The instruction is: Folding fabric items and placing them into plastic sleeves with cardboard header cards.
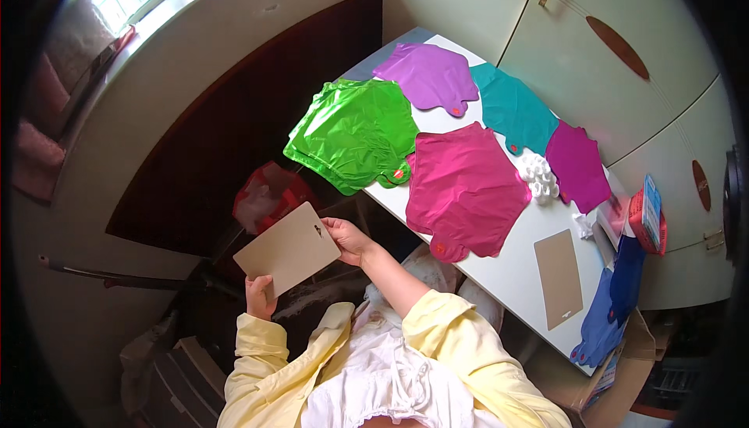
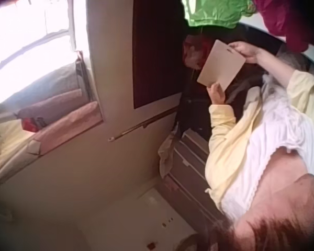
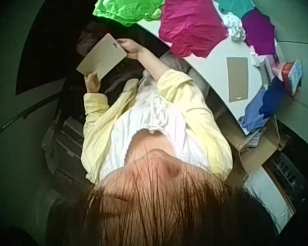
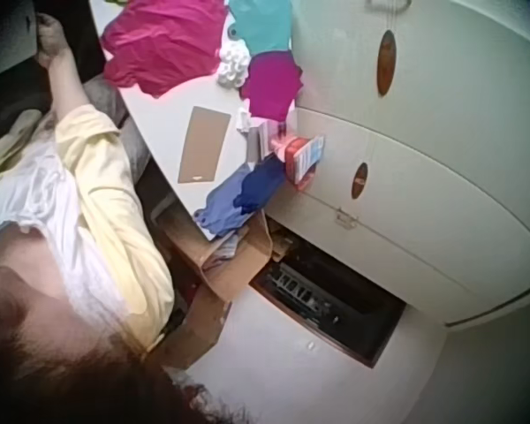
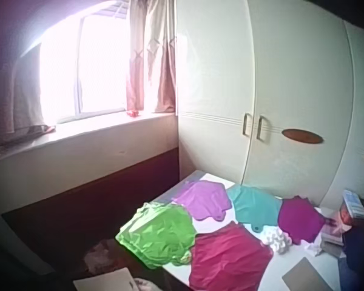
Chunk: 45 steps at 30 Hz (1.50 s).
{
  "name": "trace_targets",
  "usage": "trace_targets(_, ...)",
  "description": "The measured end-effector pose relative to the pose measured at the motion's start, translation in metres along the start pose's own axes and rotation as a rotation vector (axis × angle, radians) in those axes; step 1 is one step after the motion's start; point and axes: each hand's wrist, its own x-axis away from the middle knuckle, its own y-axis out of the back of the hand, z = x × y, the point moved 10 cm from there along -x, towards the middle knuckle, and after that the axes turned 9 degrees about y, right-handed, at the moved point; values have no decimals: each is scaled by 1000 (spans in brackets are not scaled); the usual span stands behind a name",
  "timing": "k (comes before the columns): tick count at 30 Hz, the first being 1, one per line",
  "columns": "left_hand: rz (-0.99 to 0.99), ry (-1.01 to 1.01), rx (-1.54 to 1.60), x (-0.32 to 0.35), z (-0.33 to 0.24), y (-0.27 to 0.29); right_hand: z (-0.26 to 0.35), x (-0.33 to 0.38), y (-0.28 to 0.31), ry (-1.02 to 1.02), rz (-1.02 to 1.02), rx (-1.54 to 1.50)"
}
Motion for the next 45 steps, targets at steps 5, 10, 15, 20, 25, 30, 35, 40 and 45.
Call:
trace_targets(5, -88, -160, -61, 2, -16, 29, -10, 2, 78, -4, -605, 326)
trace_targets(10, -65, -165, -37, 11, -30, 19, -11, -7, 78, 123, -467, 636)
trace_targets(15, -2, -243, -6, 16, -36, -6, -5, 6, 80, 41, -383, 744)
trace_targets(20, 194, -228, -16, 18, -34, -60, 57, 60, 34, 209, -310, 946)
trace_targets(25, 393, -182, -7, 27, -18, -161, 104, 165, -18, 438, -228, 1108)
trace_targets(30, 374, 72, -138, 30, 29, -243, 206, 332, -91, 866, -420, 1970)
trace_targets(35, 710, 255, -276, 42, 77, -354, 242, 449, -41, 504, -1072, 2281)
trace_targets(40, 969, 407, -460, 71, 131, -438, 210, 481, -14, 344, -941, 2288)
trace_targets(45, 1126, 498, -703, 109, 191, -477, 208, 524, -26, 686, -1041, 2023)
